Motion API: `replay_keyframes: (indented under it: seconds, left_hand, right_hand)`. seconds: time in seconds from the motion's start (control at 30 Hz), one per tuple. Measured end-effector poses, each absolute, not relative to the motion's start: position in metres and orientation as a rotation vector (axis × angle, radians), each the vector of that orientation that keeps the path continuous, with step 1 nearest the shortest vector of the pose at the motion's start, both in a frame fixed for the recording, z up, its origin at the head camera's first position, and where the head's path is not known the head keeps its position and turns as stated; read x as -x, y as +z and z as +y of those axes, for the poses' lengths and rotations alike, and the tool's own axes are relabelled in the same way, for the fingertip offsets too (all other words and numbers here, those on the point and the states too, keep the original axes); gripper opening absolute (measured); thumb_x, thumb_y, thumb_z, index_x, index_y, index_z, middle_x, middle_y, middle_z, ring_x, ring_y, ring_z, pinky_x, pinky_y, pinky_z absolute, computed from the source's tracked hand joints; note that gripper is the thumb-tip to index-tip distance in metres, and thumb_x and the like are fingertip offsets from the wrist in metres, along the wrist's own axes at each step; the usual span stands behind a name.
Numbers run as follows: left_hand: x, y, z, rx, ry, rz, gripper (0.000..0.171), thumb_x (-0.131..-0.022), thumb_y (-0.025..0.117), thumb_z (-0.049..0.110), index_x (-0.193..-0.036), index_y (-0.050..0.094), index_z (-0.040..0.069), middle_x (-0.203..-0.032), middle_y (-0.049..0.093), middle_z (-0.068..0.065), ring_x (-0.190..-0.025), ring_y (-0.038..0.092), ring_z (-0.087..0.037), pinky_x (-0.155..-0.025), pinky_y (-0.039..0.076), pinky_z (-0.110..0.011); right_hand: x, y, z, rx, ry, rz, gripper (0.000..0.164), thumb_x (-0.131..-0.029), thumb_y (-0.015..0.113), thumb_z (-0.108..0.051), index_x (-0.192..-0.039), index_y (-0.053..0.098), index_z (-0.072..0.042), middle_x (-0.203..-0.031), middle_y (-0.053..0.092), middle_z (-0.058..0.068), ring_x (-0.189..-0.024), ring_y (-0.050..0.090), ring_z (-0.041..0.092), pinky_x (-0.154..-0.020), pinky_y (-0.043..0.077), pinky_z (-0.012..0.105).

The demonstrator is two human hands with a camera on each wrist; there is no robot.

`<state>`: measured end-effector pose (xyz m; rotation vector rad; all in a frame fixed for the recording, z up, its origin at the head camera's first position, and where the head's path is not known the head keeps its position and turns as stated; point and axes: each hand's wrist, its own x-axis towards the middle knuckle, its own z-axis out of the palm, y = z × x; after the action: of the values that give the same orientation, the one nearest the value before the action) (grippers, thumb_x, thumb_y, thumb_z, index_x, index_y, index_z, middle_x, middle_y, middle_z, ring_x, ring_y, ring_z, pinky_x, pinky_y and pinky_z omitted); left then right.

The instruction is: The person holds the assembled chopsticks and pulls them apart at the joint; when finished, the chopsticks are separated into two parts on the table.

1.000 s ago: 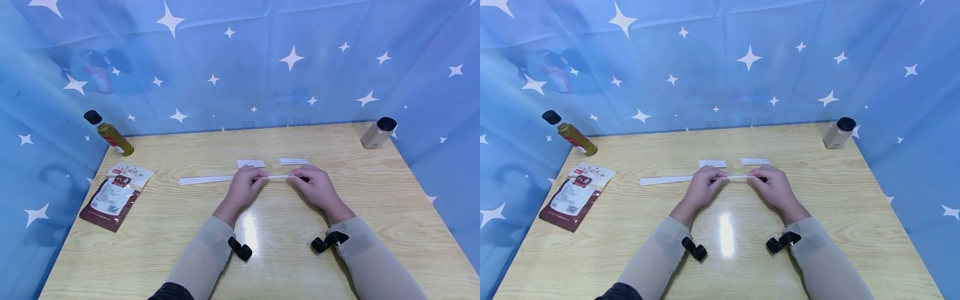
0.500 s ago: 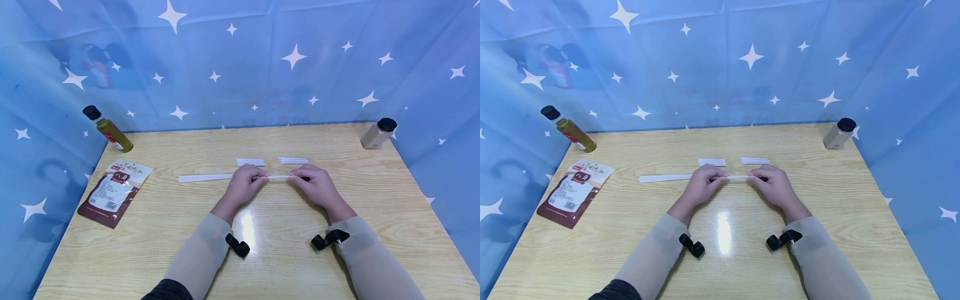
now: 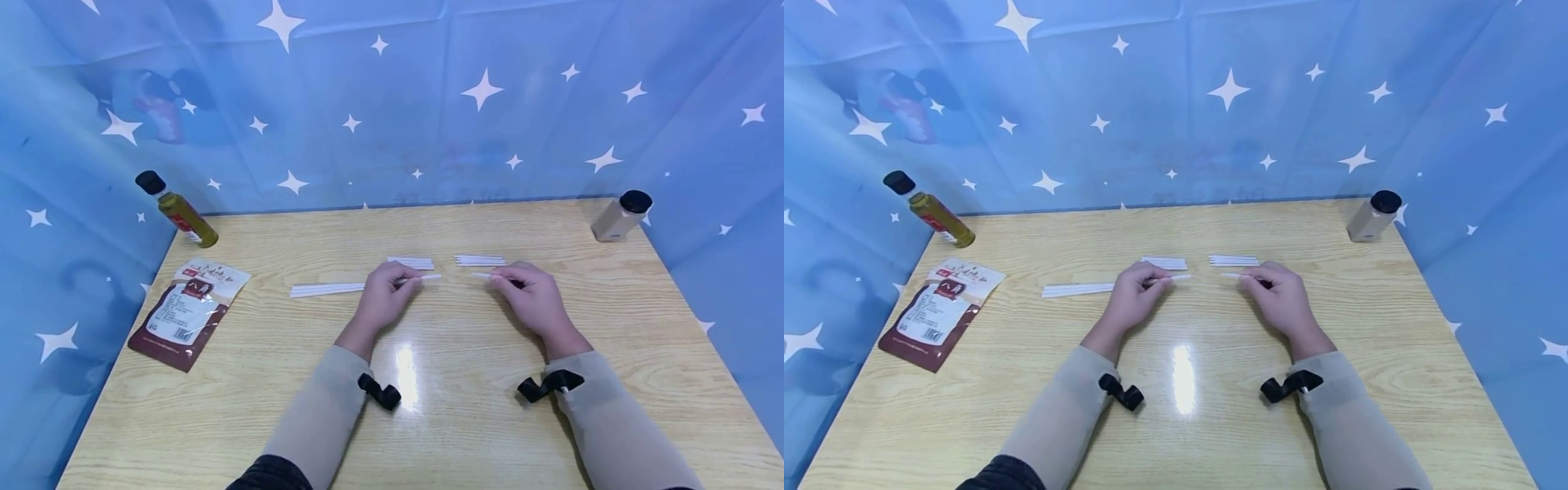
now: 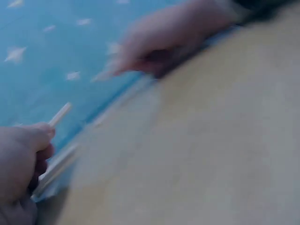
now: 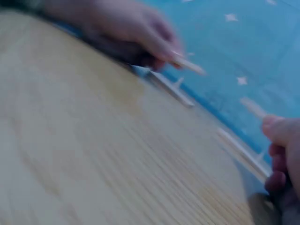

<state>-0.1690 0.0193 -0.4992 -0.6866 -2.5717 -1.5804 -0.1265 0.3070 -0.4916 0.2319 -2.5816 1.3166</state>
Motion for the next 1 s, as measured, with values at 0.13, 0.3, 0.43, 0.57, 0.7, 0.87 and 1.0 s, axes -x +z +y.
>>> replay_keyframes:
  seconds: [0.13, 0.3, 0.43, 0.57, 0.7, 0.87, 1.0]
  left_hand:
    - [0.172, -0.5, 0.013, 0.76, -1.584, -2.572, 0.009, -0.1, 0.078, 0.014, -0.105, 0.084, 0.01, -0.093, 0.075, 0.002, -0.085, 0.056, -0.016, -0.081, 0.046, -0.035]
    - [0.172, -0.499, 0.016, 0.829, -1.5, -2.602, 0.012, -0.102, 0.076, 0.018, -0.108, 0.083, 0.011, -0.097, 0.075, 0.003, -0.088, 0.055, -0.016, -0.084, 0.046, -0.035]
    - [0.172, -0.501, 0.02, 0.813, -1.44, -2.607, 0.01, -0.102, 0.076, 0.016, -0.108, 0.083, 0.012, -0.096, 0.074, 0.004, -0.088, 0.055, -0.015, -0.087, 0.046, -0.035]
    - [0.17, -0.503, 0.024, 0.826, -1.354, -2.587, 0.01, -0.103, 0.074, 0.014, -0.108, 0.082, 0.011, -0.097, 0.075, 0.002, -0.09, 0.058, -0.016, -0.089, 0.047, -0.036]
    - [0.17, -0.504, 0.027, 0.813, -1.265, -2.544, 0.011, -0.103, 0.073, 0.014, -0.108, 0.082, 0.011, -0.101, 0.077, 0.0, -0.096, 0.062, -0.018, -0.09, 0.049, -0.036]
    - [0.173, -0.505, 0.027, 0.701, -1.129, -2.495, 0.009, -0.1, 0.077, 0.016, -0.106, 0.083, 0.011, -0.102, 0.078, -0.001, -0.101, 0.065, -0.022, -0.093, 0.05, -0.039]
    - [0.175, -0.507, 0.025, 0.618, -1.056, -2.48, 0.009, -0.099, 0.08, 0.018, -0.105, 0.084, 0.014, -0.102, 0.076, -0.001, -0.102, 0.063, -0.024, -0.093, 0.047, -0.044]
  right_hand:
    - [0.128, -0.492, 0.311, -0.279, 1.291, -2.613, 0.011, -0.102, 0.076, -0.015, -0.106, 0.085, -0.012, -0.099, 0.075, 0.001, -0.089, 0.063, 0.009, -0.078, 0.048, 0.019]
    - [0.129, -0.492, 0.31, -0.324, 1.257, -2.595, 0.009, -0.101, 0.077, -0.014, -0.104, 0.085, -0.012, -0.098, 0.076, -0.001, -0.087, 0.064, 0.01, -0.076, 0.048, 0.019]
    - [0.13, -0.494, 0.308, -0.334, 1.24, -2.559, 0.008, -0.099, 0.079, -0.01, -0.102, 0.085, -0.012, -0.096, 0.076, 0.0, -0.084, 0.063, 0.009, -0.074, 0.047, 0.018]
    - [0.131, -0.497, 0.306, -0.342, 1.23, -2.527, 0.007, -0.097, 0.081, -0.008, -0.101, 0.085, -0.011, -0.095, 0.076, 0.0, -0.083, 0.063, 0.009, -0.073, 0.047, 0.017]
    - [0.132, -0.499, 0.304, -0.357, 1.197, -2.502, 0.008, -0.096, 0.081, -0.007, -0.101, 0.085, -0.011, -0.094, 0.076, 0.0, -0.081, 0.063, 0.01, -0.072, 0.047, 0.017]
    - [0.136, -0.499, 0.303, -0.419, 1.146, -2.444, 0.009, -0.094, 0.082, -0.003, -0.102, 0.084, -0.007, -0.097, 0.073, 0.003, -0.078, 0.059, 0.013, -0.07, 0.045, 0.019]
    - [0.141, -0.501, 0.304, -0.478, 1.069, -2.388, 0.012, -0.09, 0.084, 0.001, -0.101, 0.084, -0.005, -0.102, 0.069, 0.01, -0.084, 0.055, 0.019, -0.071, 0.042, 0.026]
